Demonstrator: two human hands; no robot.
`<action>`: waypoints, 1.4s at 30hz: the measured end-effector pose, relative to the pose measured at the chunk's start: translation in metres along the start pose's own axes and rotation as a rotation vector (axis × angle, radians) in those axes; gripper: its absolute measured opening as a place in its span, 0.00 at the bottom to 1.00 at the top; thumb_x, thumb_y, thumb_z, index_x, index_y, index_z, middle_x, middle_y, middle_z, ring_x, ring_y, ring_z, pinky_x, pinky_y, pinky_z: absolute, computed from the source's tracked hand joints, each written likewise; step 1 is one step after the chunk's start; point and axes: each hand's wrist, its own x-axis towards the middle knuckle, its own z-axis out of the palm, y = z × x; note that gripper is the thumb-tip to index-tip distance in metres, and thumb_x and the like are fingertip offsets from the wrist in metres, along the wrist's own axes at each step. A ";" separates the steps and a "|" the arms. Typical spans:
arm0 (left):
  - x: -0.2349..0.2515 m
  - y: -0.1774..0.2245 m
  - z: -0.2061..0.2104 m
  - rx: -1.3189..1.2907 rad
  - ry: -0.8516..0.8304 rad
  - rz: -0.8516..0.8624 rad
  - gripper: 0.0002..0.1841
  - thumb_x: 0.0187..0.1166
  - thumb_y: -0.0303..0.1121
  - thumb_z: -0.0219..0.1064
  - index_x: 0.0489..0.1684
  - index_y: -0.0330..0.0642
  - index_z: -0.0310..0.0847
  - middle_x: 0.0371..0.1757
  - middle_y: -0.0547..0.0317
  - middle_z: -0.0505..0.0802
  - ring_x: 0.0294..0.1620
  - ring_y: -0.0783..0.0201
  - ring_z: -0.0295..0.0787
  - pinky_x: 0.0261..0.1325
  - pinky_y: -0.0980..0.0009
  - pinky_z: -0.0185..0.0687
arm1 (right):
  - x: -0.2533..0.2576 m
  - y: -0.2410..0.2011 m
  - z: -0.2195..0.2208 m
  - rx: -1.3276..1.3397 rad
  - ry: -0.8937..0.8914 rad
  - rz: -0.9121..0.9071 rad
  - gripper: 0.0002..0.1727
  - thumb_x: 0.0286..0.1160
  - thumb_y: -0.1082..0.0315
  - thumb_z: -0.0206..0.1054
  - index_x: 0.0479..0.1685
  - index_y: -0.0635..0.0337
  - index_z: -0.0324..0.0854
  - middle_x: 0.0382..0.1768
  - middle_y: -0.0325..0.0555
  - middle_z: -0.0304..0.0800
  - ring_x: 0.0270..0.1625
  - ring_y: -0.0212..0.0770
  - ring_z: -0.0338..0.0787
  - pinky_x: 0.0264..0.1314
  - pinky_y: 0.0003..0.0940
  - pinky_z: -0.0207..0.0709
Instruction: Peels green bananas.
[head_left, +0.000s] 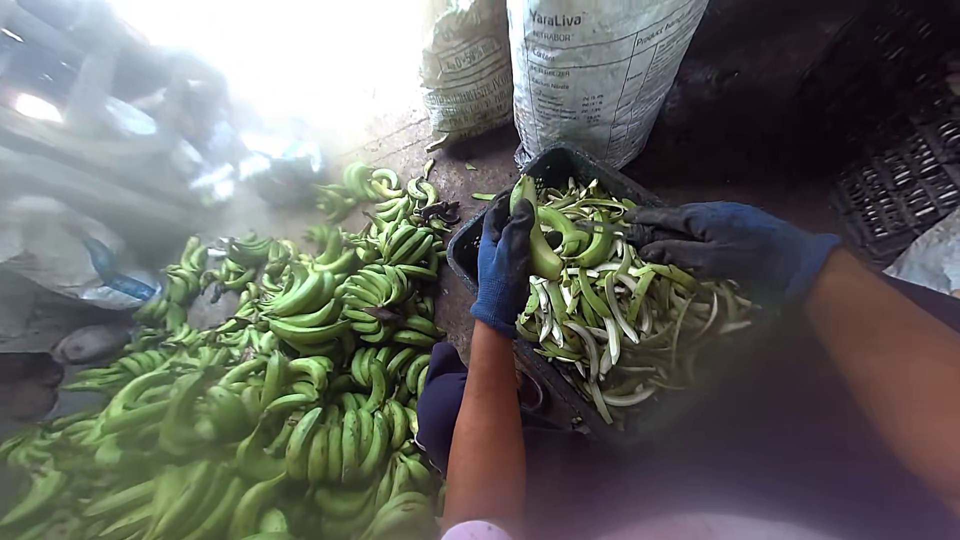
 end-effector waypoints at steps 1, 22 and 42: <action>-0.001 0.000 0.004 0.001 0.005 0.010 0.24 0.89 0.45 0.55 0.80 0.45 0.70 0.54 0.55 0.90 0.45 0.64 0.91 0.47 0.63 0.92 | -0.002 -0.007 0.004 0.089 0.058 -0.081 0.28 0.82 0.49 0.64 0.82 0.40 0.75 0.66 0.40 0.89 0.61 0.38 0.89 0.65 0.47 0.82; -0.013 -0.001 0.037 -0.290 -0.001 0.075 0.22 0.93 0.41 0.43 0.81 0.42 0.56 0.56 0.60 0.86 0.52 0.72 0.86 0.56 0.70 0.86 | 0.021 -0.009 0.018 -0.020 0.224 -0.447 0.31 0.74 0.53 0.68 0.82 0.33 0.75 0.66 0.47 0.87 0.68 0.49 0.85 0.75 0.52 0.74; -0.020 0.005 0.047 -0.242 -0.118 0.075 0.20 0.92 0.41 0.38 0.67 0.43 0.71 0.48 0.66 0.85 0.48 0.77 0.83 0.54 0.74 0.84 | 0.020 -0.007 0.005 0.101 0.212 -0.290 0.33 0.78 0.52 0.66 0.86 0.39 0.70 0.65 0.48 0.85 0.66 0.43 0.85 0.70 0.45 0.78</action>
